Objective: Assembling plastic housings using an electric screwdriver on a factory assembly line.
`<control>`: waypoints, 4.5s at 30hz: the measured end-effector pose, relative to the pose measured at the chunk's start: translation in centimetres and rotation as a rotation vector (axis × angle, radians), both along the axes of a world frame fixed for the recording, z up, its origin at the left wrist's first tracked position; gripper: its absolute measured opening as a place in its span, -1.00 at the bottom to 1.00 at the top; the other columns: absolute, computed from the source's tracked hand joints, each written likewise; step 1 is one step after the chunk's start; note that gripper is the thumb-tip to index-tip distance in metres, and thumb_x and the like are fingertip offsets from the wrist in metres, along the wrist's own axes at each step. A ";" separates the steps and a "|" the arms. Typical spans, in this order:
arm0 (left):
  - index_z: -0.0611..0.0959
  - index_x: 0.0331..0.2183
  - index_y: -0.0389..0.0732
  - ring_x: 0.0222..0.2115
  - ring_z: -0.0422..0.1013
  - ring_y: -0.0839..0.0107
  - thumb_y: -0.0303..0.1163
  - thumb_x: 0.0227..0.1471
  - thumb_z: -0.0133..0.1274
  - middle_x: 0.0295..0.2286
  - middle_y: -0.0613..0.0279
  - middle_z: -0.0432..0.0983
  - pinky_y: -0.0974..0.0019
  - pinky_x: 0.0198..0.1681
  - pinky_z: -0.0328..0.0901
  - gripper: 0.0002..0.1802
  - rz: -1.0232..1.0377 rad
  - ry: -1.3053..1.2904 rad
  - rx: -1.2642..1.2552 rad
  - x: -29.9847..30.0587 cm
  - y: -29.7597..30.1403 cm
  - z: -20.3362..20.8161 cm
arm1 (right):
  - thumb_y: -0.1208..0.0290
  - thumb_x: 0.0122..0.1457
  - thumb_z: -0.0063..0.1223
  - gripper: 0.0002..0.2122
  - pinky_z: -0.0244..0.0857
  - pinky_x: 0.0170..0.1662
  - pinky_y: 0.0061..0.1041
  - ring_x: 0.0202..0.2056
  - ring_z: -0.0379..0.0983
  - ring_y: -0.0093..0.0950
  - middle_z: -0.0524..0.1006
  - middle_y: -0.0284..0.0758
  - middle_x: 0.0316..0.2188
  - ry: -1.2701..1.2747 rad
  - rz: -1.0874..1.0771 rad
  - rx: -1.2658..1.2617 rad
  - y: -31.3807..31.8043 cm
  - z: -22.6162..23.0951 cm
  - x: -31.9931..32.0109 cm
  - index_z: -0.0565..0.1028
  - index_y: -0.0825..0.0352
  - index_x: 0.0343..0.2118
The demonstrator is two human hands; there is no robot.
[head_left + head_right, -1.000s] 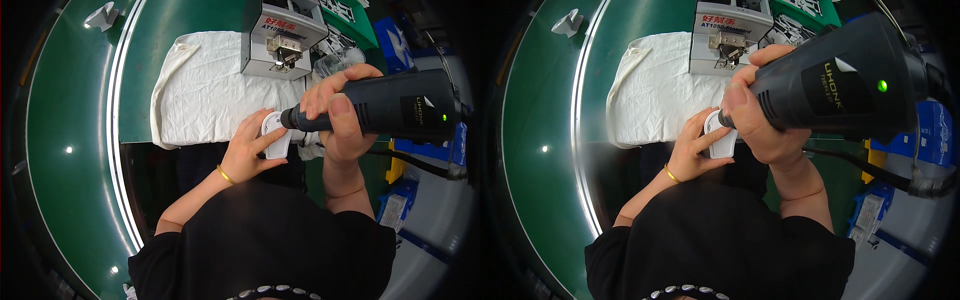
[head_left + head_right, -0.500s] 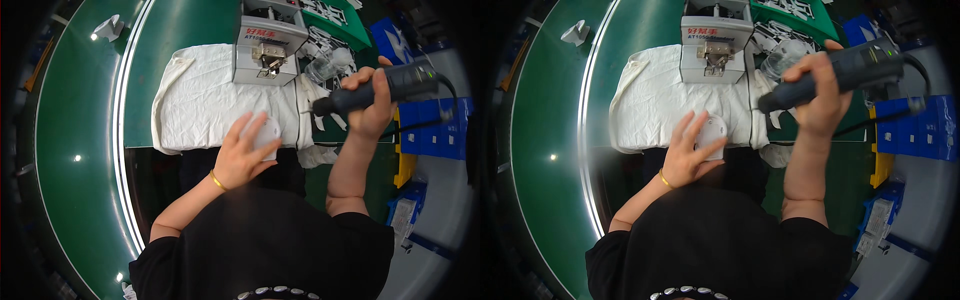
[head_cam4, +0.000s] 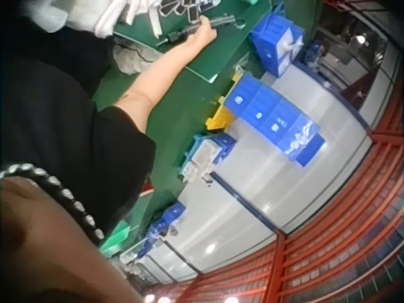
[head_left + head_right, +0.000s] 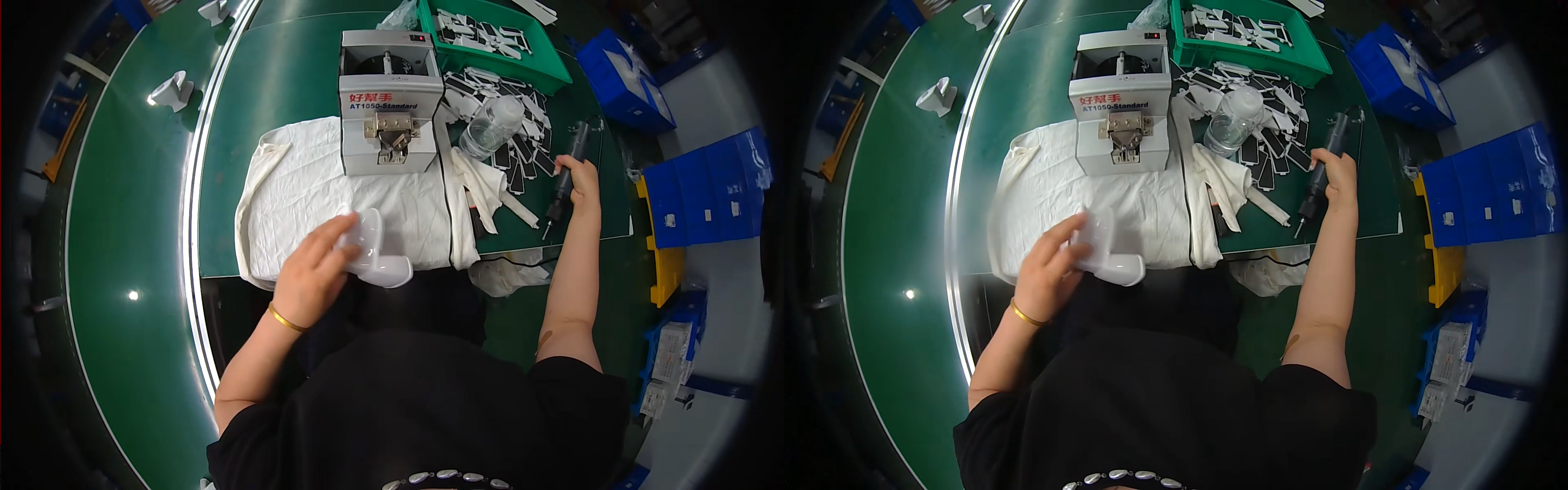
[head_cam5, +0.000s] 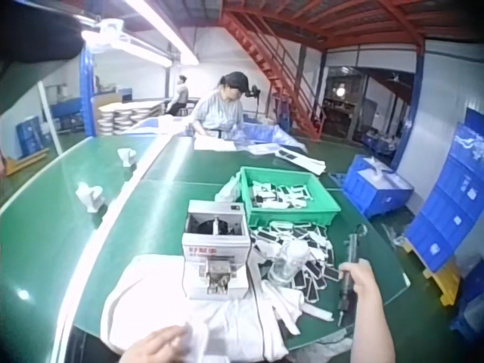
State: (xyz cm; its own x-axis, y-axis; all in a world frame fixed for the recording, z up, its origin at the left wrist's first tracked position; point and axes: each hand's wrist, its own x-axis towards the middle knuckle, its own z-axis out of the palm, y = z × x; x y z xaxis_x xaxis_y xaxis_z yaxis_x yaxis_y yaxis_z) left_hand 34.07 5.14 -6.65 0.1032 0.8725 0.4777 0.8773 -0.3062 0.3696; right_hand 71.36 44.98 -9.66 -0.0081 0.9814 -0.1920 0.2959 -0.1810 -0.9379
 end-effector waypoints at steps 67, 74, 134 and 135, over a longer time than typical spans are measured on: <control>0.06 0.29 -0.29 0.29 -0.02 0.12 -0.07 0.01 0.19 0.27 -0.07 0.01 0.15 0.31 -0.10 0.00 -0.047 -0.887 -0.244 6.4 5.0 1.4 | 0.34 0.20 0.05 -0.49 0.29 0.03 -0.56 -0.09 0.42 -0.57 0.47 -0.26 -0.05 0.566 0.623 0.076 -24.4 6.1 -13.7 0.26 0.44 0.16; 0.07 0.29 -0.21 0.16 0.21 0.15 -0.32 -0.36 0.49 0.18 0.08 0.22 0.18 0.18 0.17 0.27 -0.241 -0.743 -0.202 7.5 4.5 0.8 | 0.31 0.23 0.11 -0.68 0.34 -0.13 -0.61 -0.24 0.47 -0.63 0.59 -0.34 -0.26 0.379 0.800 0.045 -20.8 4.1 -11.5 0.51 0.41 -0.04; -0.02 0.30 -0.26 0.22 0.14 0.15 -0.49 -0.05 0.27 0.23 -0.05 0.08 0.16 0.26 0.03 0.05 -0.274 -1.058 -0.013 5.3 0.3 -1.0 | 0.53 0.16 0.13 -0.35 0.20 0.11 -0.48 0.03 0.33 -0.47 0.38 -0.20 0.05 0.547 0.878 -0.140 -28.2 5.9 -16.5 0.10 0.41 0.29; -0.02 0.30 -0.26 0.22 0.14 0.15 -0.49 -0.05 0.27 0.23 -0.05 0.08 0.16 0.26 0.03 0.05 -0.271 -1.057 -0.014 5.2 0.2 -0.7 | 0.52 0.17 0.13 -0.29 0.18 0.14 -0.47 0.06 0.32 -0.45 0.37 -0.18 0.06 0.543 0.898 -0.094 -28.3 5.7 -16.5 0.00 0.45 0.31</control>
State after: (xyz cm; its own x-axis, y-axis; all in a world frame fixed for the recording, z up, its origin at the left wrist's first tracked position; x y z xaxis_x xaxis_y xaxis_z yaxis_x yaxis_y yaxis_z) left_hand 39.24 5.36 -7.39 -0.1640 0.8888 0.4279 0.0183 -0.4310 0.9022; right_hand 54.81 16.71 -3.97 -0.8327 0.5534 -0.0199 -0.0981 -0.1829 -0.9782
